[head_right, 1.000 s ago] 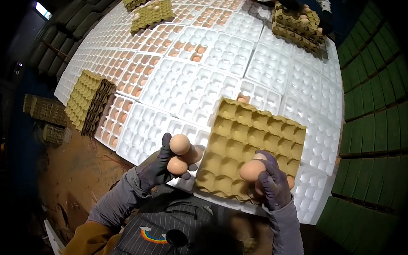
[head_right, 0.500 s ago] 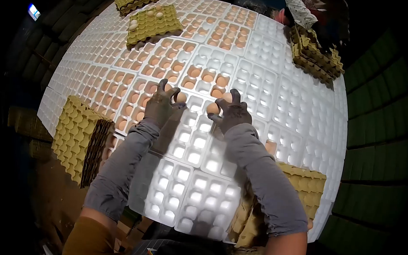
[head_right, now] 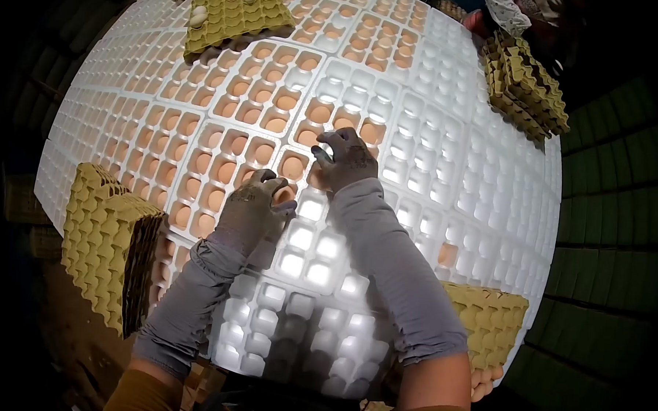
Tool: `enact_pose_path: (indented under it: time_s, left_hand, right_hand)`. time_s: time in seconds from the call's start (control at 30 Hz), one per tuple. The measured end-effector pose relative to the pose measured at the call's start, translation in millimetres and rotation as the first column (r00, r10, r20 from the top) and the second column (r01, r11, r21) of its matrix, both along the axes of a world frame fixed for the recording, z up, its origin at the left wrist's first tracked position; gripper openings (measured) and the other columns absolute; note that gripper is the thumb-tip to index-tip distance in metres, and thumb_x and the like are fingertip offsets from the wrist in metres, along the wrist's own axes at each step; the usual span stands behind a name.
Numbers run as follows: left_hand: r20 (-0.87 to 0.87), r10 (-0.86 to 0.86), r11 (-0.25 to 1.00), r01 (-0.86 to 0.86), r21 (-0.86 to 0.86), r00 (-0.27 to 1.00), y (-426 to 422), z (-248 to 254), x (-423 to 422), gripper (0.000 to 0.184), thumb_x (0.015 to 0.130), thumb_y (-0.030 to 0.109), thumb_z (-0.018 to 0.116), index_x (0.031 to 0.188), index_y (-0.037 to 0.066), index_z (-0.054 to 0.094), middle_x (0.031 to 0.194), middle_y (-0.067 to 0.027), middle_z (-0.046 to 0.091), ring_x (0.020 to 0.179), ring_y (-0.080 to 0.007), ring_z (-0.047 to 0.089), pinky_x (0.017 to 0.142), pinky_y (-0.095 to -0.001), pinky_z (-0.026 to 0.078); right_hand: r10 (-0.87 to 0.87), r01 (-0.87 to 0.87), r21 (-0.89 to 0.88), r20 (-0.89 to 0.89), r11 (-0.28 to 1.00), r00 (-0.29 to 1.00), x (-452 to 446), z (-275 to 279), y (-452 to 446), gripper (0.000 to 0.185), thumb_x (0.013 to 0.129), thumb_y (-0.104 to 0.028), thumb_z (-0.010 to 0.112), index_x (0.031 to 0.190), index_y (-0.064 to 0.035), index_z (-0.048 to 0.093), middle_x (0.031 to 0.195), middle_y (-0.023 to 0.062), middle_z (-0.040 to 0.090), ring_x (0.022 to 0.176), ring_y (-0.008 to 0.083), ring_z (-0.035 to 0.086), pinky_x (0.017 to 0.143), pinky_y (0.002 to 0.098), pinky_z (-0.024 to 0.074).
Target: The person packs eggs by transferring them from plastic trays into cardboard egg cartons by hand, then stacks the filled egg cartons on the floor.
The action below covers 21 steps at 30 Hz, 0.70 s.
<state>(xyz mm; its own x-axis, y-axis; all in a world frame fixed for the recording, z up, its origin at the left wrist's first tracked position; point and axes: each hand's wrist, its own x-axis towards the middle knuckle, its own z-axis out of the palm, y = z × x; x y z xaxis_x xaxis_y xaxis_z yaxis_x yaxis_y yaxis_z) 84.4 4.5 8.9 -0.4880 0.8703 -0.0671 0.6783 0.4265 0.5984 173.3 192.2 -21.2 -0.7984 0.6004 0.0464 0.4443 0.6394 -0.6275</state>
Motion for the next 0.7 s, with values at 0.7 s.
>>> enact_pose_path:
  time_s: [0.7]
  left_hand:
    - [-0.108, -0.054, 0.864, 0.100, 0.494, 0.993, 39.0, -33.4, 92.7, 0.035, 0.093, 0.003, 0.061, 0.128, 0.005, 0.061, 0.129, -0.0122, 0.061, 0.125, -0.0283, 0.055, 0.102, -0.0399, 0.046]
  right_hand:
    - [0.187, -0.217, -0.160, -0.184, 0.963, 0.965, 342.7, 135.0, -188.7, 0.032, 0.089, -0.009, 0.067, 0.121, -0.0087, 0.064, 0.113, 0.0087, 0.067, 0.104, 0.0283, 0.063, 0.088, 0.0381, 0.0527]
